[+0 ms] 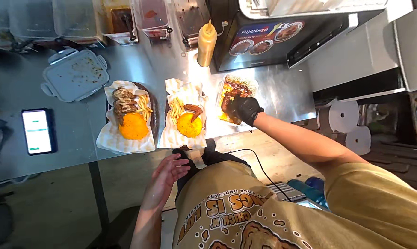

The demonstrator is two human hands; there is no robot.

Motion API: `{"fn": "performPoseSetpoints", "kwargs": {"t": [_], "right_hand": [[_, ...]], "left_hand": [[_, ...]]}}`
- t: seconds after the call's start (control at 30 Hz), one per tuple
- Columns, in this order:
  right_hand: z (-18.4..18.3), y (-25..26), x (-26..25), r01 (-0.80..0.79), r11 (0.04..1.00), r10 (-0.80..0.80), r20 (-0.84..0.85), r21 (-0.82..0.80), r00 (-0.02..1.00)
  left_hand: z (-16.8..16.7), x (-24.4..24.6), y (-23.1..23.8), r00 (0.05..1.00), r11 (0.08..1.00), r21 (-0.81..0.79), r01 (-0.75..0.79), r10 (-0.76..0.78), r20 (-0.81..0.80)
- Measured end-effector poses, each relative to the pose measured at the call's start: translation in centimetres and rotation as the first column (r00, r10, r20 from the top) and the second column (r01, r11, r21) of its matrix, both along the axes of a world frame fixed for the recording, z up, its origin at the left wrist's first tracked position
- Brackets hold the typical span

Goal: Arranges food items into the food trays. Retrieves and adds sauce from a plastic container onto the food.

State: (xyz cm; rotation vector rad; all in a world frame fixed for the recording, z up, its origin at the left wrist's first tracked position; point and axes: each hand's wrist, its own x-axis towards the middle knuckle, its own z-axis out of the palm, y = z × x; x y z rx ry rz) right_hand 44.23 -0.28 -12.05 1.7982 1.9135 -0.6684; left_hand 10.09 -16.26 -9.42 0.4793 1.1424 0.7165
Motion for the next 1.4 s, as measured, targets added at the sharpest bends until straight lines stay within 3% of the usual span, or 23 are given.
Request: {"fn": "performPoseSetpoints", "kwargs": {"t": [0.07,0.17,0.27,0.43,0.6,0.67,0.77,0.87,1.07,1.2,1.3,1.4], "right_hand": [[0.0,0.1,-0.4,0.058,0.996,-0.056,0.028,-0.063,0.998],[-2.8,-0.1,1.0,-0.015,0.993,0.016,-0.008,0.114,1.000],[-2.3,0.4,2.4,-0.073,0.975,0.105,-0.147,0.209,0.984],[-0.3,2.0,2.5,0.020,0.997,-0.003,-0.234,0.068,0.972],[7.3,0.9,-1.3,0.072,0.966,0.011,-0.321,0.248,0.947],[8.5,0.9,-3.6,0.094,0.950,0.032,-0.391,0.299,0.920],[6.1,1.6,-7.3,0.071,0.931,0.101,-0.438,0.359,0.893],[1.5,2.4,-10.2,0.004,0.875,0.189,-0.349,0.483,0.918],[-3.4,1.9,-10.4,-0.123,0.856,0.241,-0.178,0.502,0.954],[-3.5,0.0,-9.3,-0.107,0.862,0.262,-0.255,0.495,0.931],[-1.1,-0.6,-6.2,0.020,0.849,0.207,-0.366,0.528,0.907],[0.9,1.7,-0.4,0.051,0.899,0.058,-0.234,0.434,0.971]], "left_hand": [[0.1,0.3,0.3,1.000,1.000,0.007,0.017,-0.017,0.005],[-0.1,-0.1,0.4,0.999,0.999,0.023,0.038,-0.038,0.032],[-0.4,-1.1,0.5,0.998,0.998,0.038,0.047,-0.049,0.046],[-1.0,-3.0,0.6,0.996,0.997,0.042,0.064,-0.067,0.060],[-1.4,-6.0,0.5,0.991,0.995,0.051,0.083,-0.088,0.098],[-1.7,-7.1,0.5,0.990,0.995,0.062,0.081,-0.087,0.113],[-1.8,-8.3,0.5,0.988,0.994,0.078,0.080,-0.089,0.126],[-1.6,-9.0,0.5,0.989,0.995,0.077,0.069,-0.078,0.122],[-1.7,-9.9,-0.2,0.992,0.996,0.082,0.042,-0.052,0.119],[-2.0,-8.9,-0.2,0.992,0.996,0.074,0.043,-0.051,0.117],[-1.7,-7.9,0.2,0.994,0.996,0.075,0.050,-0.057,0.094],[-1.5,-6.5,0.4,0.996,0.996,0.068,0.059,-0.063,0.059]]}}
